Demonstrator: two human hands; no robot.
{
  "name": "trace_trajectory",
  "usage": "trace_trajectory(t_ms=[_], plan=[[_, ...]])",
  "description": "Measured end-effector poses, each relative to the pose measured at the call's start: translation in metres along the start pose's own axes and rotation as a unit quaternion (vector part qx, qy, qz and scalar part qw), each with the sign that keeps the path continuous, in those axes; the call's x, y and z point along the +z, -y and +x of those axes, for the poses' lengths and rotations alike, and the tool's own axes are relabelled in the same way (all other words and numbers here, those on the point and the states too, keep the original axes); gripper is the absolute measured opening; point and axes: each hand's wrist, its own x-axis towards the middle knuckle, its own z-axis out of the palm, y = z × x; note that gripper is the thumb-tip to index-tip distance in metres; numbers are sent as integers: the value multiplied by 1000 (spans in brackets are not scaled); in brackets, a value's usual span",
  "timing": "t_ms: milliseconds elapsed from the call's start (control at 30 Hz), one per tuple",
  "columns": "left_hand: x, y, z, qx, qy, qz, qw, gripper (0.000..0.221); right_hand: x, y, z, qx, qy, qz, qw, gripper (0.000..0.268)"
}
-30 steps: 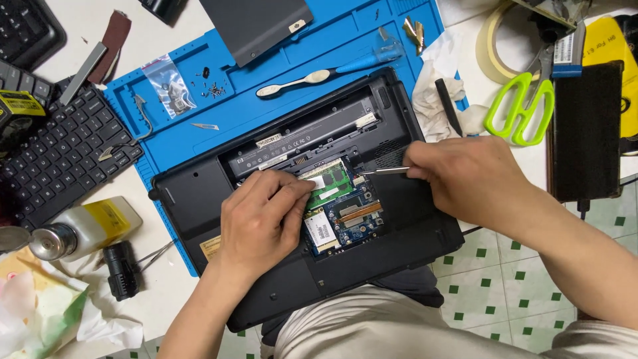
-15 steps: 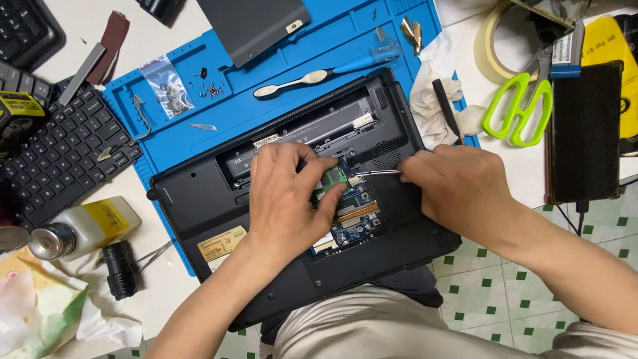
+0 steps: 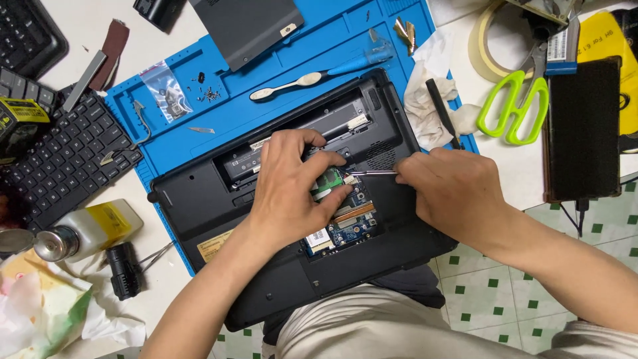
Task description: Connecting internal ribbon cables to a laptop motherboard using tweezers during a repair.
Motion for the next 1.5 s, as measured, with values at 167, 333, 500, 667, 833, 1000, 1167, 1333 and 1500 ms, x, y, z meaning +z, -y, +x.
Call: trace_trajectory(t_ms=[167,333,500,667,833,1000,1167,1333,1500], plan=[[-10,8,12,24,79,-21,996,27,0,0,-3,8,10,15,1000,18],[-14,16,25,62,131,-27,989,8,1,0,-6,12,27,-3,1000,14],[-15,15,35,68,184,-43,980,7,4,0,-10,34,21,44,998,18],[-16,12,40,43,205,-42,977,7,-11,2,-18,51,89,49,994,3],[-16,12,45,47,207,-46,976,13,-17,-3,-31,125,175,11,977,10],[-22,14,47,52,243,-56,967,9,-22,-9,-37,220,215,30,951,26],[-20,20,45,58,231,-70,969,6,-25,-2,-48,175,76,141,971,15],[-16,17,44,41,203,-75,975,6,-16,11,-56,196,34,199,960,17],[-19,11,52,21,222,-39,974,8,-6,17,-66,216,-9,232,948,17]])
